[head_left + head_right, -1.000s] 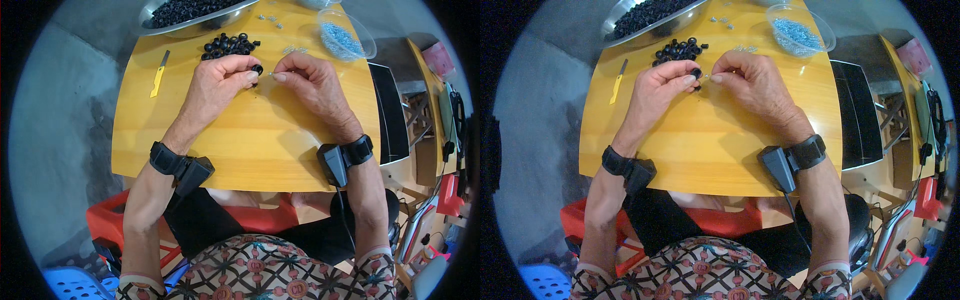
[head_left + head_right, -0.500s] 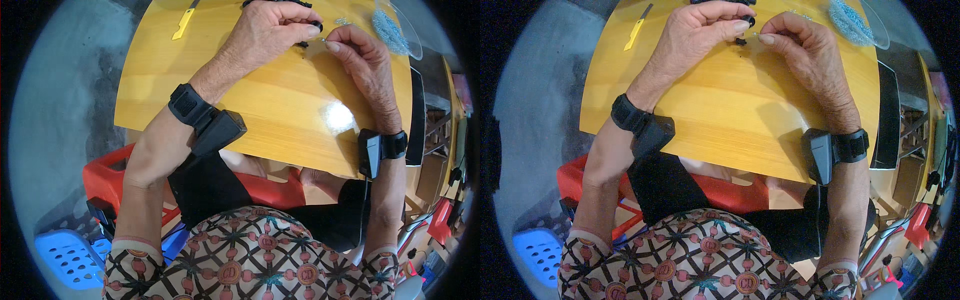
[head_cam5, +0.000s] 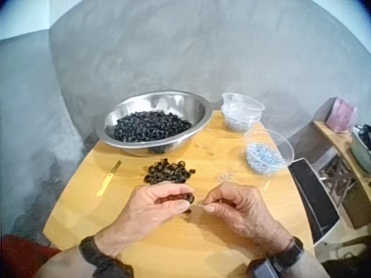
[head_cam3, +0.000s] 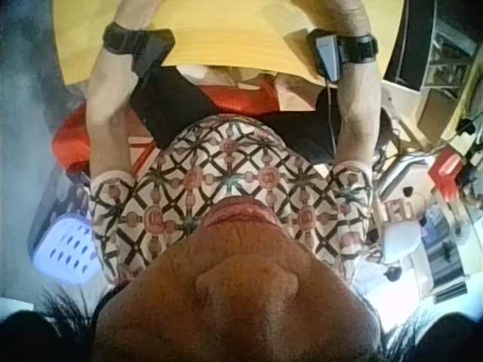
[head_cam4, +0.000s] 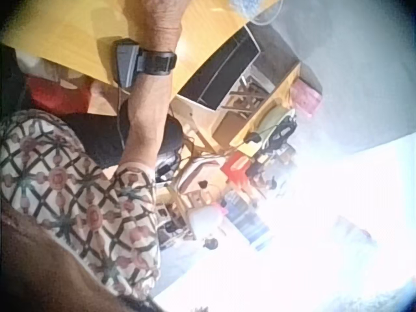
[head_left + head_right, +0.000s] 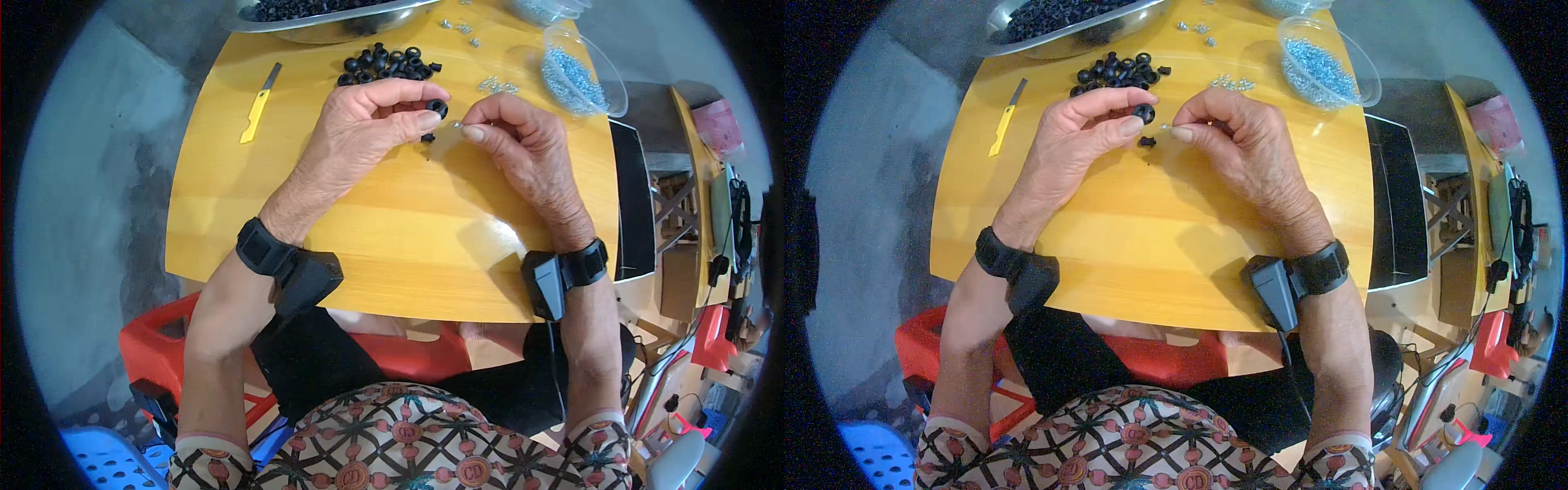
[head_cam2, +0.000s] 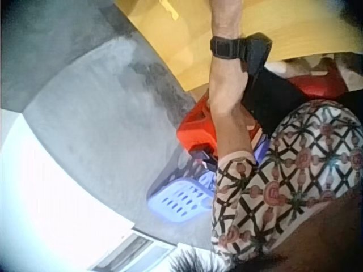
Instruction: The recorder is manually assembling small black plastic rings by inserting tiny metal pins or clips into them on a wooden table.
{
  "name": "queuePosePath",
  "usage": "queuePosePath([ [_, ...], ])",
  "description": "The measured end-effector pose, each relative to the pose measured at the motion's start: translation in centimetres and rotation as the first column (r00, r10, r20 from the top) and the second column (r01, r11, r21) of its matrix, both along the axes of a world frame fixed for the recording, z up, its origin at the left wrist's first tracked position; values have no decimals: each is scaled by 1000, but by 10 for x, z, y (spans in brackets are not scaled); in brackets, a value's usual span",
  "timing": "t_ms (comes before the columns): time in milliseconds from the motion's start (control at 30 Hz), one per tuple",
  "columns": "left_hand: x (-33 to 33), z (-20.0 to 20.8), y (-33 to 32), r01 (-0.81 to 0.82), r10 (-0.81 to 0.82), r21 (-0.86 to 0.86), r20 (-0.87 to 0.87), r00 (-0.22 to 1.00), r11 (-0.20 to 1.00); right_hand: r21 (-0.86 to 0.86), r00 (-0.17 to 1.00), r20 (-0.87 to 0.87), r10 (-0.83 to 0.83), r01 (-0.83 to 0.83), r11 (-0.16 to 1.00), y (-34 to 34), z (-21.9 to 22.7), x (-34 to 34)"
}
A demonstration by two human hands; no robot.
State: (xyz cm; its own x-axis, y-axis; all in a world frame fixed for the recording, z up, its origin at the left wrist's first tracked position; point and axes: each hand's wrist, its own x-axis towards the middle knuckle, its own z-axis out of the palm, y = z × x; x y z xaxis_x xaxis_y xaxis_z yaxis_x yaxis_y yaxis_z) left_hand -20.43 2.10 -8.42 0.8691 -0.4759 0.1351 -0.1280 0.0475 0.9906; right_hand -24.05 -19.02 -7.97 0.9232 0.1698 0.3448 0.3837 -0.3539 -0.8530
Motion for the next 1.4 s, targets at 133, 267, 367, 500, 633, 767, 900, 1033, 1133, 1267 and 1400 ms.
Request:
queuePosePath([
  [133, 2, 2, 0, 25, -26, -19, -11, 1000, 999, -33, 999, 54, 0, 1, 999, -2, 1, 2],
  [267, 0, 4, 1, 23, -22, 8, -37, 999, 1000, -1, 1000, 4, -9, 9, 1000, 1, 3, 0],
  [367, 0, 4, 1, 30, -29, 11, -21, 999, 999, -31, 998, 60, -3, 5, 1000, 1, 3, 1],
  [500, 0, 6, 2, 37, -36, 53, -27, 999, 998, -58, 997, 77, -10, 15, 998, 2, 7, -1],
  [633, -2, 6, 1, 31, -29, 63, -36, 999, 998, -71, 997, 76, -15, 21, 997, 3, 10, -3],
  [767, -2, 5, 0, 62, -61, 29, -53, 997, 998, -96, 995, 95, -22, 31, 995, 4, 12, -4],
  [900, -1, 5, 0, 74, -75, -12, -77, 994, 997, -118, 988, 152, -22, 41, 992, 4, 11, -4],
  [1033, -2, 2, -2, 66, -88, -120, -187, 978, 991, -72, 987, 153, -51, 62, 995, 7, 9, -4],
  [1133, -3, 4, -2, 60, -91, -139, -226, 970, 988, -60, 983, 176, -53, 65, 996, 9, 8, -4],
  [1267, -5, 5, -4, 93, -151, -208, -287, 946, 974, -105, 969, 235, -70, 97, 990, 10, 10, -3],
  [1400, -8, 8, -6, 79, -140, -207, -303, 943, 975, 108, 996, 91, -23, 13, 994, 15, 6, -5],
])
